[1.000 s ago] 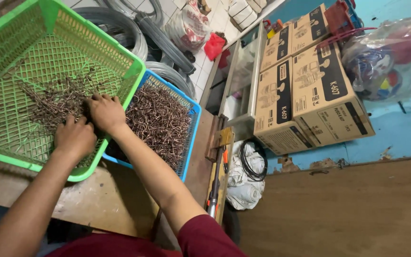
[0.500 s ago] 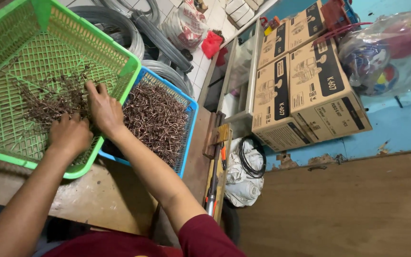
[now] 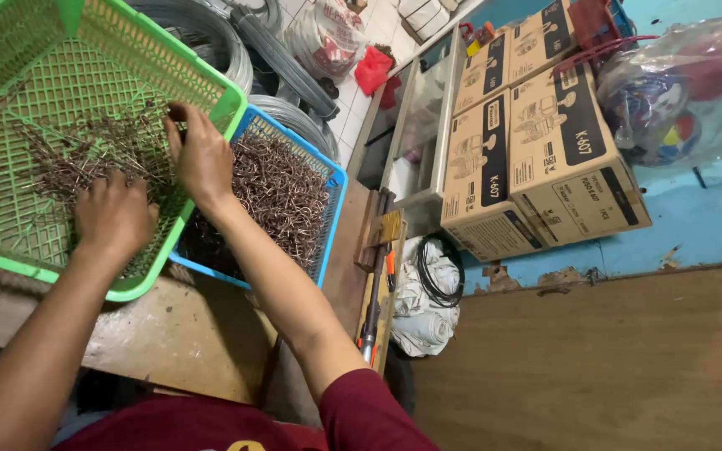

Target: Bending small metal clips one by one using a manual lever-operated jig on a workbench.

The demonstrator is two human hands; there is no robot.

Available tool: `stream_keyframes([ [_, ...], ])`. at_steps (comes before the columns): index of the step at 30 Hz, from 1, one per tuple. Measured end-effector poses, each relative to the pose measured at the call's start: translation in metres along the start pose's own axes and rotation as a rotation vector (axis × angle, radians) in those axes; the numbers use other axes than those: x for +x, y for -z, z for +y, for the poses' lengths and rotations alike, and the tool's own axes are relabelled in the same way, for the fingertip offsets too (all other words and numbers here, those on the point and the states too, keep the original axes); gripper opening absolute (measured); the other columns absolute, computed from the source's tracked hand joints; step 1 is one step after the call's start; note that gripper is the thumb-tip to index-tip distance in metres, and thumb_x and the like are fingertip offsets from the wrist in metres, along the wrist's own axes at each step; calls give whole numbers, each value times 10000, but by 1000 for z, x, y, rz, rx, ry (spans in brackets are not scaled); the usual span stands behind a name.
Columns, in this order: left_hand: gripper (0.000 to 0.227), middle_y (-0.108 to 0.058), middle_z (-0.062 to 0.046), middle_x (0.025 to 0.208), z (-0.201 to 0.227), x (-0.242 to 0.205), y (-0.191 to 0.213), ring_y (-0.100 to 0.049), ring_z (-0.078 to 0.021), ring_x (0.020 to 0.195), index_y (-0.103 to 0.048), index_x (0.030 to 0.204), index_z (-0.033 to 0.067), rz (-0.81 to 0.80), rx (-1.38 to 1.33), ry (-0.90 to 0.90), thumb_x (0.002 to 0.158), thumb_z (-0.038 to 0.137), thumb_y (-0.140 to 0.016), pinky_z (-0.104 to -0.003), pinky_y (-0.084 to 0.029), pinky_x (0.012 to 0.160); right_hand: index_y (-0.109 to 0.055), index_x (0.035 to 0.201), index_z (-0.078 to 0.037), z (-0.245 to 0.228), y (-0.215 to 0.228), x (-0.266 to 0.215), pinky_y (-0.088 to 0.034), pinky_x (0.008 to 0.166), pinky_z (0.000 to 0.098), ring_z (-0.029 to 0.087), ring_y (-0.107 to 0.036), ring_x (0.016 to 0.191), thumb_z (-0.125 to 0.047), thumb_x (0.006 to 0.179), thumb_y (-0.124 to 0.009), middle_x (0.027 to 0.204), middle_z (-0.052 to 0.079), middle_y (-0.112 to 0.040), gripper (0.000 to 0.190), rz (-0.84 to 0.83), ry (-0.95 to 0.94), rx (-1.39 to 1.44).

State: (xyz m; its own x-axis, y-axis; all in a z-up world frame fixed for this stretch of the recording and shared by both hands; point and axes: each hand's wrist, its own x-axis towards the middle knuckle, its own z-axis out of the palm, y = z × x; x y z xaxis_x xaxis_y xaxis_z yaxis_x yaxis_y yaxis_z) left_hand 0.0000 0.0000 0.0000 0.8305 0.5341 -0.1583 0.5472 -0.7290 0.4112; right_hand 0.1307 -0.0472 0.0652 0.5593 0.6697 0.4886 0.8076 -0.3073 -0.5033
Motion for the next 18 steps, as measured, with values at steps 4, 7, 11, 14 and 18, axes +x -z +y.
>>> stream_keyframes([
  [4, 450, -689, -225, 1293, -1, -3, 4, -679, -406, 1140, -640, 1381, 62, 201, -51, -33, 1005, 310, -623, -594, -549, 955, -610, 1235, -15, 9, -6, -3, -661, 974, 427, 304, -754, 1034, -92, 1022, -621, 1194, 190, -733, 227, -22, -49, 62],
  [7, 295, -777, -103, 1041, 2, -7, 18, -757, -249, 864, -718, 1253, 65, 334, -18, 55, 1034, 261, -688, -385, -643, 687, -624, 1237, -24, 14, -9, -7, -658, 965, 408, 279, -760, 1002, -111, 1007, -648, 1184, 173, -740, 247, -22, -48, 88],
  [11, 426, -740, -206, 1089, 2, -13, 38, -720, -369, 903, -545, 1388, 7, 525, -221, 100, 1056, 187, -741, -518, -556, 757, -647, 1196, -11, 7, -3, -10, -643, 983, 362, 269, -750, 1024, -69, 983, -675, 1153, 160, -745, 223, -12, -85, 142],
  [14, 588, -735, -262, 1142, 1, -9, 50, -651, -458, 982, -462, 1552, 10, 541, -442, 72, 1045, 103, -744, -553, -502, 724, -643, 1202, -8, 12, -4, -9, -661, 903, 343, 267, -763, 974, -91, 983, -674, 1158, 164, -748, 236, -15, -112, 162],
  [18, 394, -690, -246, 1282, -2, 2, 42, -691, -369, 1013, -632, 1409, -57, 502, -738, -3, 1020, -47, -693, -523, -539, 870, -631, 1218, 8, 13, -6, -14, -669, 929, 334, 288, -764, 1019, -22, 978, -674, 1190, 194, -741, 246, -86, -112, 201],
])
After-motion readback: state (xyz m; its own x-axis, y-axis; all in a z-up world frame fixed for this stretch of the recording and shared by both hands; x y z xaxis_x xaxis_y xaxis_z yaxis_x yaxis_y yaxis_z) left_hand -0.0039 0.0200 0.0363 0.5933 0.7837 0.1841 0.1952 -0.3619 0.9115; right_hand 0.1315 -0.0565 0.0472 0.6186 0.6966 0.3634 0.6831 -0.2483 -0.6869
